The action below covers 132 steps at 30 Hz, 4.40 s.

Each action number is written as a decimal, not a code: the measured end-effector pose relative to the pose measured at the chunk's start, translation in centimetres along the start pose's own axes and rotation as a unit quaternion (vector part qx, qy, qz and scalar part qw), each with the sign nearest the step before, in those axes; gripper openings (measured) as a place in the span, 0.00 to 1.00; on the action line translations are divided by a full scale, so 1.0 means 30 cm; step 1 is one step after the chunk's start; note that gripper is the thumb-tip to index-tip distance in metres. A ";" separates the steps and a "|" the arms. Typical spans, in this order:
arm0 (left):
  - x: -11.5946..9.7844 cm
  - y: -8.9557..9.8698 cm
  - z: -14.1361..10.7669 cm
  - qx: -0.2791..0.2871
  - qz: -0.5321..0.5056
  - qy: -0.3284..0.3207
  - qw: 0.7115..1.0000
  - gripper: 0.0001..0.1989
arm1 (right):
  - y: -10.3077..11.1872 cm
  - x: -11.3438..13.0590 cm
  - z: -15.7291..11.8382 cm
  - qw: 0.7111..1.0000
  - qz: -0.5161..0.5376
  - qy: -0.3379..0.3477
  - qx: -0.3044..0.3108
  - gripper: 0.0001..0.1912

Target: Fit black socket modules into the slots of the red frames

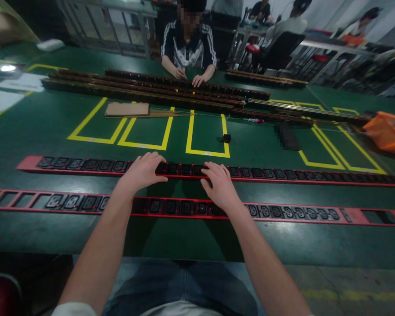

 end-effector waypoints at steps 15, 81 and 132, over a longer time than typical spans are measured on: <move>-0.084 -0.009 0.024 -0.008 0.004 -0.044 0.999 0.24 | -0.001 0.044 -0.006 0.999 -0.028 0.039 0.017 0.22; 0.029 -0.003 -0.004 -0.002 -0.019 0.009 1.000 0.19 | -0.033 0.040 -0.003 0.996 -0.032 0.054 0.062 0.22; -0.017 -0.019 0.007 -0.010 0.028 0.034 0.999 0.23 | -0.018 0.040 -0.009 0.997 -0.040 0.040 0.053 0.24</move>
Point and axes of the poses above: each hand's wrist, its own z-axis towards the middle knuckle, its own y-axis out of the back of the hand, x = y × z, the point moved 10 cm from there along z, towards the middle knuckle, and after that the axes turned 12 degrees about x, right-handed, at the moved point
